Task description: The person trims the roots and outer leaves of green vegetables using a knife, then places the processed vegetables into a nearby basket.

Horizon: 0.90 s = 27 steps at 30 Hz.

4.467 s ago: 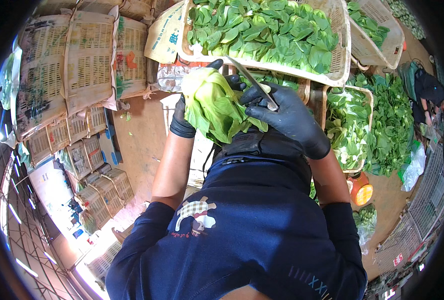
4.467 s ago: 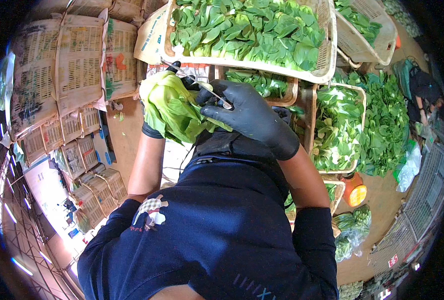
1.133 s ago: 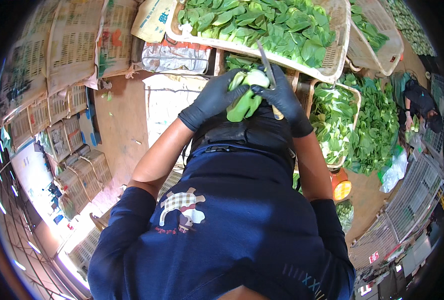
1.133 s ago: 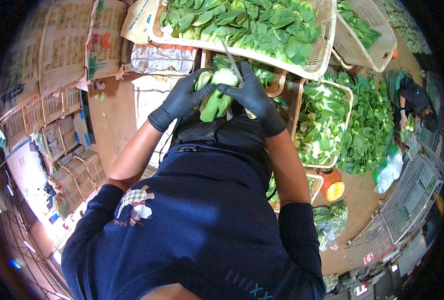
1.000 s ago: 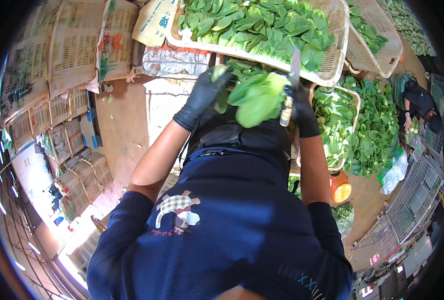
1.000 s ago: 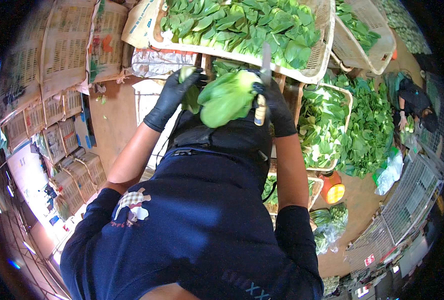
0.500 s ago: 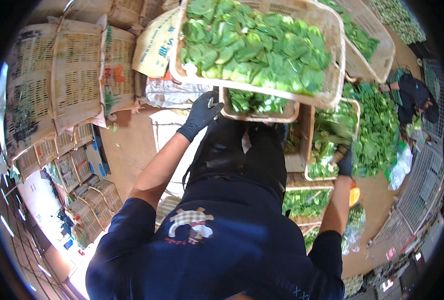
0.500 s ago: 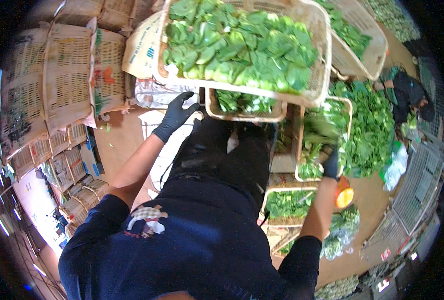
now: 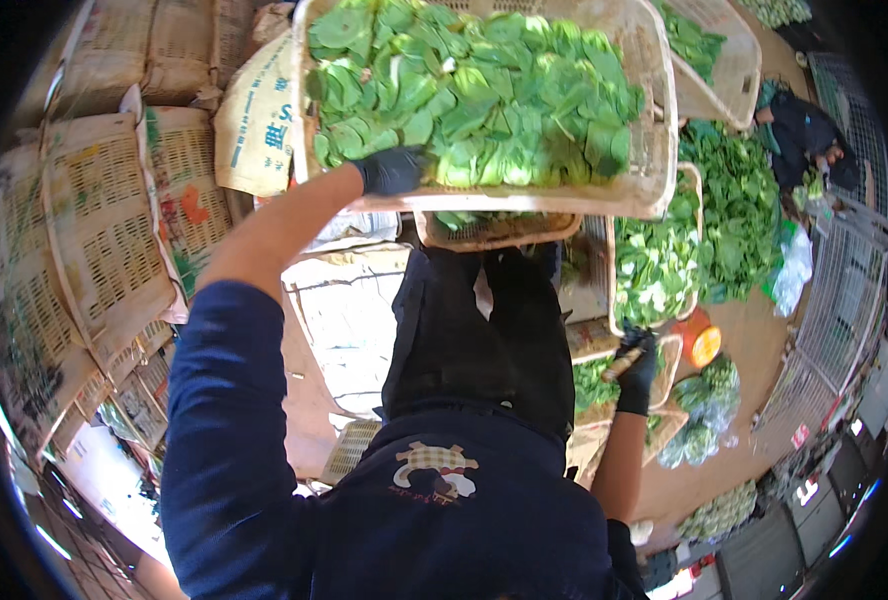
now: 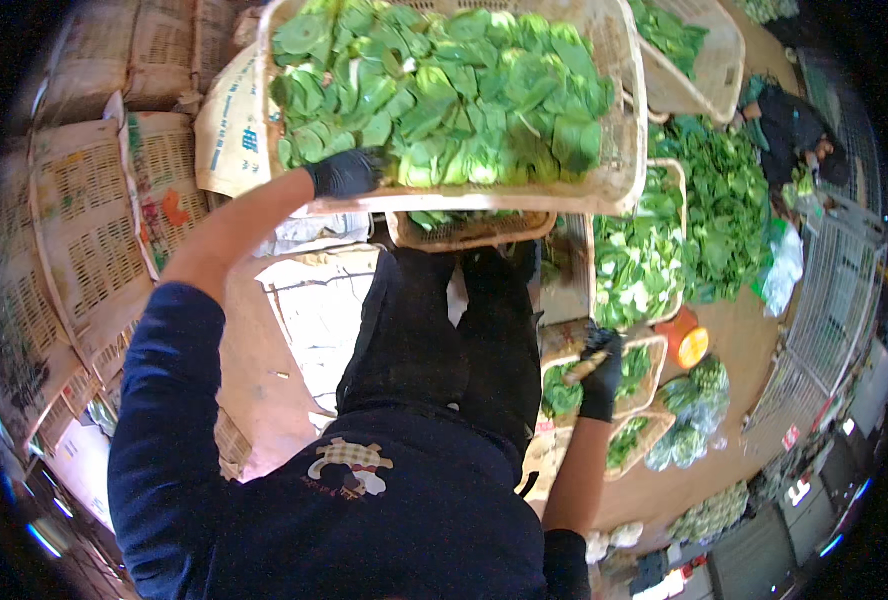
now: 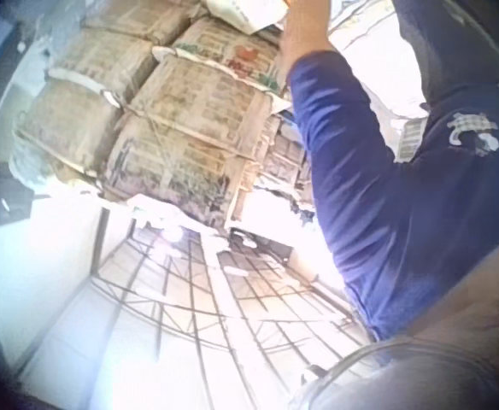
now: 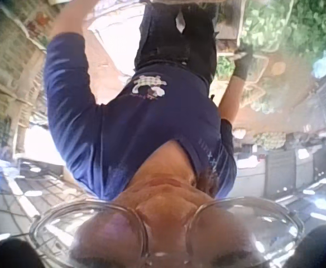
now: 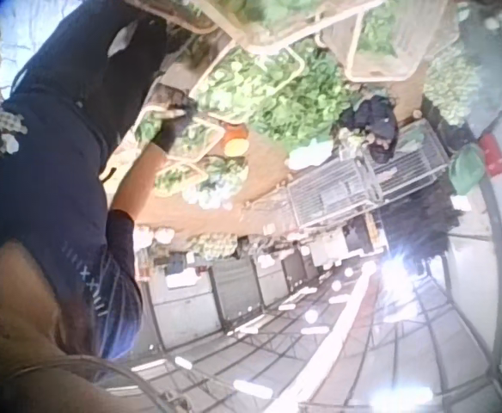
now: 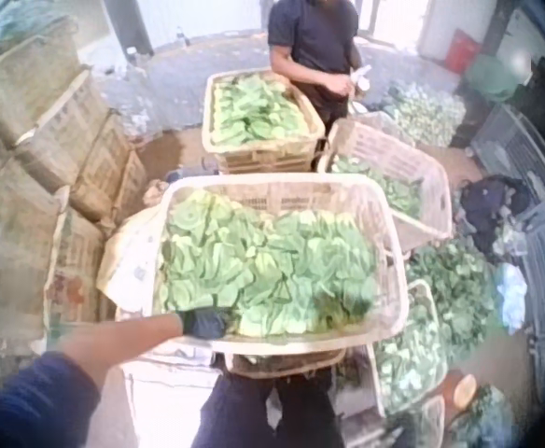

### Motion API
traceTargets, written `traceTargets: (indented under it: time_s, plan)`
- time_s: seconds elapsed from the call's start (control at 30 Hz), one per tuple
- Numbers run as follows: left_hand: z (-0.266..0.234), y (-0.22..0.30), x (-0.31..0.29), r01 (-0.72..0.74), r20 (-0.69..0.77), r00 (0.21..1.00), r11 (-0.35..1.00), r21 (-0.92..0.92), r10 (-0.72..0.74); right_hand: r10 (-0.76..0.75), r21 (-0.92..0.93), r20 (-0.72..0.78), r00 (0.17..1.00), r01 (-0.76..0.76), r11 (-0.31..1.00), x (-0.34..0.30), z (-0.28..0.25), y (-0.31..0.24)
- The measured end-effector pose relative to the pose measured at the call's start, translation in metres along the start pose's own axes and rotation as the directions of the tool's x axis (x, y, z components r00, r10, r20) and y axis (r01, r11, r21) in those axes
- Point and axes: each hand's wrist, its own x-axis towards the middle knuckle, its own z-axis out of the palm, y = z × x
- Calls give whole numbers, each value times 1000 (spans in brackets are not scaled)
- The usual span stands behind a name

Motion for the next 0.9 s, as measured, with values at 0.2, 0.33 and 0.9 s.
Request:
traceTargets:
  time_s: [0.2, 0.33, 0.9]
  plan:
    - [35, -15, -10, 4, 88, 996, 1000, -6, -3, 51, -235, -396, 917, -155, 959, -82, 108, 39]
    - [31, -13, 7, 23, 188, 980, 980, 199, -61, 82, -280, -278, 957, -163, 946, -94, 127, 32]
    - [-226, 93, 25, 54, 139, 498, -129, -990, -856, -219, -567, 660, 719, 668, 483, -28, 273, -7]
